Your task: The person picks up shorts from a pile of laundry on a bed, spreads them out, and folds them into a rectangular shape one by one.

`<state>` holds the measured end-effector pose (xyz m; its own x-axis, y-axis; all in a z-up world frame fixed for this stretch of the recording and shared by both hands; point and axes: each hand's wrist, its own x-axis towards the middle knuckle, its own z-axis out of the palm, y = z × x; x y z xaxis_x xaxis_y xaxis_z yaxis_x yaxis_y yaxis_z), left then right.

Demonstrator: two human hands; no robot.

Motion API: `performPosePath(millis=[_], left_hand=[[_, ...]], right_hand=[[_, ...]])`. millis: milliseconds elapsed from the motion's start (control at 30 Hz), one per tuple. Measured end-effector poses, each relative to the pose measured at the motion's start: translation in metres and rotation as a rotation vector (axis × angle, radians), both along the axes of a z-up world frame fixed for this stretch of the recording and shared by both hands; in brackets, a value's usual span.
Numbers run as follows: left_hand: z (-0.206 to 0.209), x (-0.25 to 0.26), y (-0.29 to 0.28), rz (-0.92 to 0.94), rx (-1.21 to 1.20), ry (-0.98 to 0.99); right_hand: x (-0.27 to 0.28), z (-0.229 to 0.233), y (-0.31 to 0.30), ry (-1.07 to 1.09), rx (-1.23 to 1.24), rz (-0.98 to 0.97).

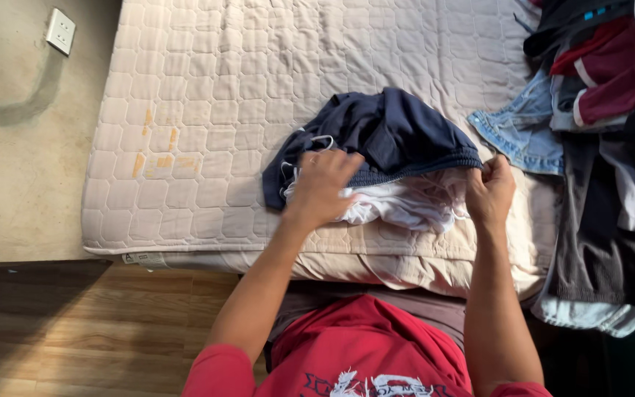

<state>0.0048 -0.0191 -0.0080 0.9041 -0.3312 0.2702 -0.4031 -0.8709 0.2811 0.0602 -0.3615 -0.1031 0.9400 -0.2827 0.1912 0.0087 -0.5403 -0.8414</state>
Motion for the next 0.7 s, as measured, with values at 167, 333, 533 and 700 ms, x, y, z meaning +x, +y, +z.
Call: performPosePath(millis=[167, 333, 533, 700], left_hand=[[-0.047, 0.011, -0.04, 0.08, 0.14, 0.154], [-0.043, -0.006, 0.019, 0.404, 0.009, 0.288], [-0.049, -0.062, 0.064, 0.534, -0.28, 0.236], [-0.068, -0.06, 0.031, 0.391, -0.166, 0.06]], right_hand=[[-0.01, -0.001, -0.011, -0.017, 0.573, 0.007], [-0.013, 0.016, -0.018, 0.387, 0.727, 0.011], [0.0, -0.001, -0.016, 0.57, 0.496, 0.188], [0.011, -0.001, -0.016, 0.475, 0.747, 0.145]])
